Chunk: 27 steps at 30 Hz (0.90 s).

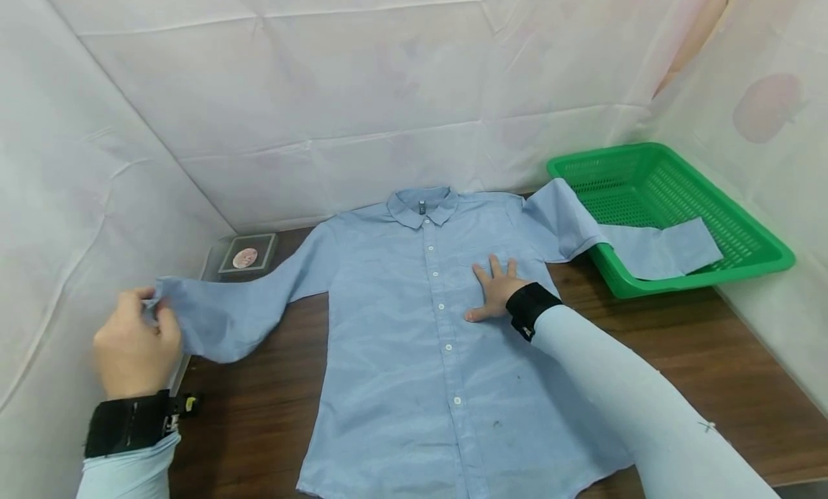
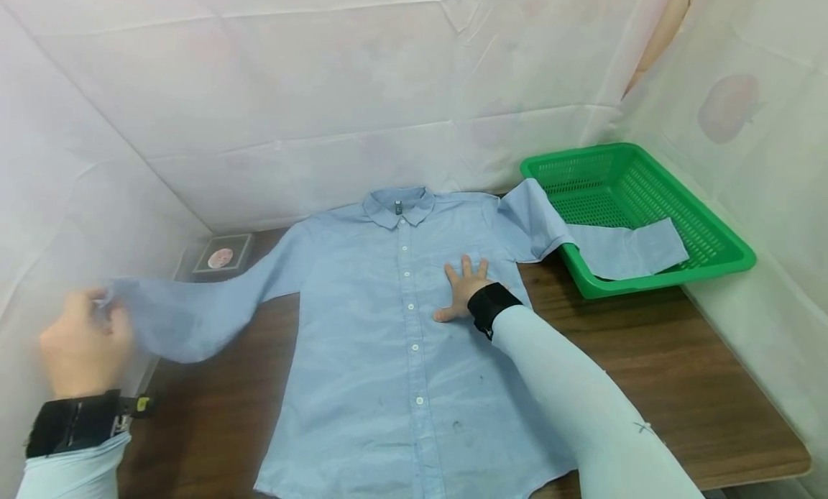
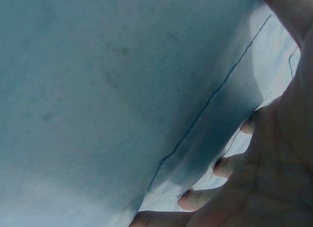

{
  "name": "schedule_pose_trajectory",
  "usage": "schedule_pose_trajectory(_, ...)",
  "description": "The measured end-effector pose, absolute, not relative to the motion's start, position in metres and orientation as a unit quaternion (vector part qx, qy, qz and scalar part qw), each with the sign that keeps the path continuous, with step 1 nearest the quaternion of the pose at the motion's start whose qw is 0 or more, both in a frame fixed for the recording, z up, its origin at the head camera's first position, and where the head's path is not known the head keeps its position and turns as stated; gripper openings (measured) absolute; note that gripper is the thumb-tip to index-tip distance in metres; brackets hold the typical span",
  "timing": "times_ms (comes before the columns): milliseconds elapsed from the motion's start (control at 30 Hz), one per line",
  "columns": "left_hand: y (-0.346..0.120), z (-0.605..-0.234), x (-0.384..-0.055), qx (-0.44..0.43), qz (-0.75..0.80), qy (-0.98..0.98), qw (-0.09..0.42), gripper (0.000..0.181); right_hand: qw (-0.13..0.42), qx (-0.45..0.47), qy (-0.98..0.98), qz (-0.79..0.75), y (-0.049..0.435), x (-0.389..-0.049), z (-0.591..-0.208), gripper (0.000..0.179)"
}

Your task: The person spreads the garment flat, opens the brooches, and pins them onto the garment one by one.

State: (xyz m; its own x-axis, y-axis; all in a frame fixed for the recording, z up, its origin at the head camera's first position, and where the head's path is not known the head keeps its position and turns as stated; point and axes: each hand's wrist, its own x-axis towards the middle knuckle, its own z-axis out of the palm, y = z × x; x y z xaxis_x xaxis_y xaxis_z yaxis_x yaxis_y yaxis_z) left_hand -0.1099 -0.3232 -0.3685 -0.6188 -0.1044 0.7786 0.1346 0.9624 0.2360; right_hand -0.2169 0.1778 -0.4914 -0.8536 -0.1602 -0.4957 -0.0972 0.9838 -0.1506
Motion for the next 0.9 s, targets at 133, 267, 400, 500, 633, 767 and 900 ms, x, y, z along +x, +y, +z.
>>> schedule_pose_trajectory(133,-0.31,-0.37,-0.104,-0.108,-0.136,-0.901,0.397,0.018,0.264,-0.066,0.96,-0.065,0.178,-0.217,-0.493,0.12)
schedule_pose_trajectory(267,-0.299,-0.37,-0.097,-0.166,-0.126,-0.913,0.351,0.019,0.262,-0.069,0.96,-0.067,0.178,-0.216,-0.492,0.118)
schedule_pose_trajectory(400,-0.293,-0.371,-0.092,-0.187,-0.131,-0.92,0.319,0.023,0.259,-0.072,0.961,-0.063,0.178,-0.215,-0.49,0.117)
schedule_pose_trajectory(500,-0.293,-0.372,-0.089,-0.189,-0.144,-0.917,0.319,0.024,0.257,-0.073,0.961,-0.063,0.178,-0.216,-0.491,0.118)
schedule_pose_trajectory(633,-0.297,-0.372,-0.084,-0.184,-0.168,-0.914,0.32,0.017,0.258,-0.073,0.961,-0.068,0.179,-0.217,-0.494,0.119)
schedule_pose_trajectory(767,-0.302,-0.37,-0.075,-0.128,-0.21,-0.94,0.237,0.022,0.258,-0.074,0.961,-0.071,0.18,-0.219,-0.497,0.119)
schedule_pose_trajectory(900,-0.307,-0.378,-0.068,-0.099,-0.21,-0.969,0.082,0.063,0.258,-0.074,0.961,-0.067,0.181,-0.219,-0.498,0.12)
